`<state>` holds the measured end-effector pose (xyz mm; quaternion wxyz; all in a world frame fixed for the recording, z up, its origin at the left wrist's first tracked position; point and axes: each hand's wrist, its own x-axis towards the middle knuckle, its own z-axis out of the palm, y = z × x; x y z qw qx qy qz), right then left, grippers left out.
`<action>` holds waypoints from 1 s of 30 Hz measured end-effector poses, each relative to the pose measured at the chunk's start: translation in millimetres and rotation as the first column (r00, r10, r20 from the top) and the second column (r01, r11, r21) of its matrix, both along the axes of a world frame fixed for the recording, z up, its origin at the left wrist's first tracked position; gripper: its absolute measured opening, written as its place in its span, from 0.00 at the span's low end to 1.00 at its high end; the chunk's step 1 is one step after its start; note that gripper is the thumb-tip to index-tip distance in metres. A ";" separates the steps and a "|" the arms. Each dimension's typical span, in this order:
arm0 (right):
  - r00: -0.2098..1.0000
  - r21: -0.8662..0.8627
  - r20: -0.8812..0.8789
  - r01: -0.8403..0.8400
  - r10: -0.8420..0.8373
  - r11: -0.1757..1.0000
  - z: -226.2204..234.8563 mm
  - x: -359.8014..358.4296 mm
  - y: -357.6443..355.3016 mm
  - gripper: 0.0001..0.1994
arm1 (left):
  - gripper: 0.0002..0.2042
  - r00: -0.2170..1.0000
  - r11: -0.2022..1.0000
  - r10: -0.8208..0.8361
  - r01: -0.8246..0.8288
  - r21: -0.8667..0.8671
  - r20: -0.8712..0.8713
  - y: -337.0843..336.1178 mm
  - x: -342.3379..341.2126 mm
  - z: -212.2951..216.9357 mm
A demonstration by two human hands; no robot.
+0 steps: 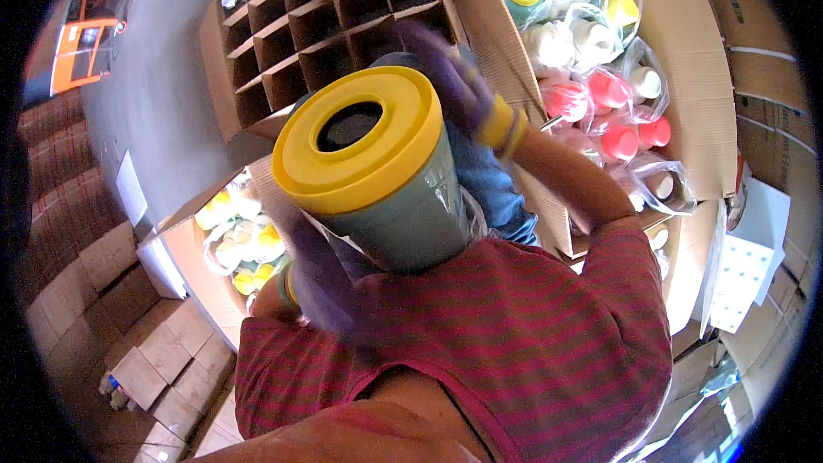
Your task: The person assembles cylindrical containers by removing lids, inserting inner components, and replacing the lids. They handle multiple containers of different colors, including white and green, and place them into a cardboard box with dividers.
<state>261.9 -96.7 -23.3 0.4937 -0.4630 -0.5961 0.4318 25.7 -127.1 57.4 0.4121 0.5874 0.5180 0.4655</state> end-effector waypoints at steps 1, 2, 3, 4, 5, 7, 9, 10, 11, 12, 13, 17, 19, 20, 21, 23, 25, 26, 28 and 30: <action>0.906 0.259 0.382 0.083 -0.180 0.962 -43.7 11.1 11.7 0.28 | 0.24 1.000 1.000 0.027 -0.027 -0.012 -0.001 -0.3 1.0 6.5; 0.936 0.303 0.263 0.149 -0.233 0.941 -17.8 4.4 7.1 0.29 | 0.24 0.992 0.993 0.100 -0.093 -0.079 0.079 7.5 -5.3 11.2; 0.968 0.253 0.160 0.149 -0.193 0.956 4.9 1.1 4.5 0.29 | 0.24 0.976 0.981 0.161 -0.141 -0.135 0.150 18.7 -7.7 19.9; 0.984 0.206 0.066 0.151 -0.167 0.967 27.4 -0.8 1.9 0.29 | 0.25 0.957 0.969 0.203 -0.165 -0.185 0.208 30.5 -6.8 23.4; 0.999 0.073 -0.027 0.045 -0.043 0.996 36.8 -6.9 0.1 0.28 | 0.25 0.939 0.955 0.247 -0.195 -0.224 0.238 34.1 -3.1 22.9; 0.956 -0.125 -0.242 -0.199 0.165 0.972 48.1 -9.2 1.6 0.27 | 0.25 0.909 0.926 0.307 -0.217 -0.309 0.282 27.0 5.0 13.1; 0.941 0.028 -0.303 -0.151 0.152 0.988 9.0 9.6 16.2 0.26 | 0.24 0.850 0.844 0.391 -0.178 -0.506 0.354 15.5 -12.5 -11.8; 0.959 0.094 -0.277 -0.029 0.054 0.995 15.0 7.2 13.2 0.26 | 0.24 0.803 0.765 0.471 -0.167 -0.622 0.365 15.4 -18.4 -16.0; 0.969 0.183 -0.239 -0.014 0.058 0.983 16.8 2.0 11.3 0.26 | 0.23 0.854 0.854 0.361 -0.140 -0.501 0.376 16.0 -17.9 -17.0; 0.976 0.272 -0.208 -0.007 0.066 0.962 18.9 -4.8 10.5 0.25 | 0.23 0.892 0.898 0.292 -0.132 -0.420 0.345 18.2 -17.4 -10.9; 0.982 0.353 -0.177 -0.005 0.072 0.936 21.1 -11.0 9.3 0.25 | 0.23 0.915 0.918 0.261 -0.136 -0.373 0.307 20.3 -13.2 -5.6; 0.934 -0.241 -0.357 -0.080 -0.012 0.967 18.6 -5.4 13.5 0.25 | 0.23 0.967 0.963 0.164 -0.114 -0.244 0.194 -4.6 -2.1 3.9; 0.959 0.082 -0.274 -0.056 0.076 0.995 20.8 -3.3 8.9 0.24 | 0.23 0.938 0.940 0.223 -0.135 -0.314 0.265 18.2 -13.8 8.5; 0.956 0.164 -0.232 -0.142 0.178 0.976 21.7 0.7 10.1 0.24 | 0.23 0.933 0.935 0.230 -0.133 -0.328 0.278 28.4 -13.5 9.0; 0.939 0.240 -0.200 -0.230 0.280 0.943 21.5 2.0 10.9 0.24 | 0.23 0.938 0.939 0.224 -0.135 -0.315 0.265 28.2 -9.1 8.6; 0.966 0.217 0.074 -0.257 0.247 0.942 14.6 8.2 30.2 0.28 | 0.23 0.963 0.958 0.182 -0.128 -0.256 0.198 7.1 -0.7 2.3; 0.988 -0.046 -0.109 -0.112 0.107 0.993 11.5 4.4 25.4 0.22 | 0.23 0.961 0.951 0.192 -0.132 -0.278 0.200 3.9 -8.5 10.3; 0.926 -0.031 -0.357 -0.141 0.121 0.990 31.6 0.7 15.3 0.23 | 0.23 0.946 0.945 0.216 -0.140 -0.295 0.242 22.5 -11.3 11.4; 0.934 -0.023 -0.331 -0.153 0.137 0.988 28.6 -3.2 19.0 0.25 | 0.23 0.947 0.950 0.208 -0.137 -0.280 0.244 37.0 -7.1 9.7; 0.986 -0.215 -0.154 -0.100 0.067 0.971 10.9 -1.9 22.4 0.28 | 0.23 0.973 0.965 0.160 -0.120 -0.231 0.164 4.8 0.7 7.0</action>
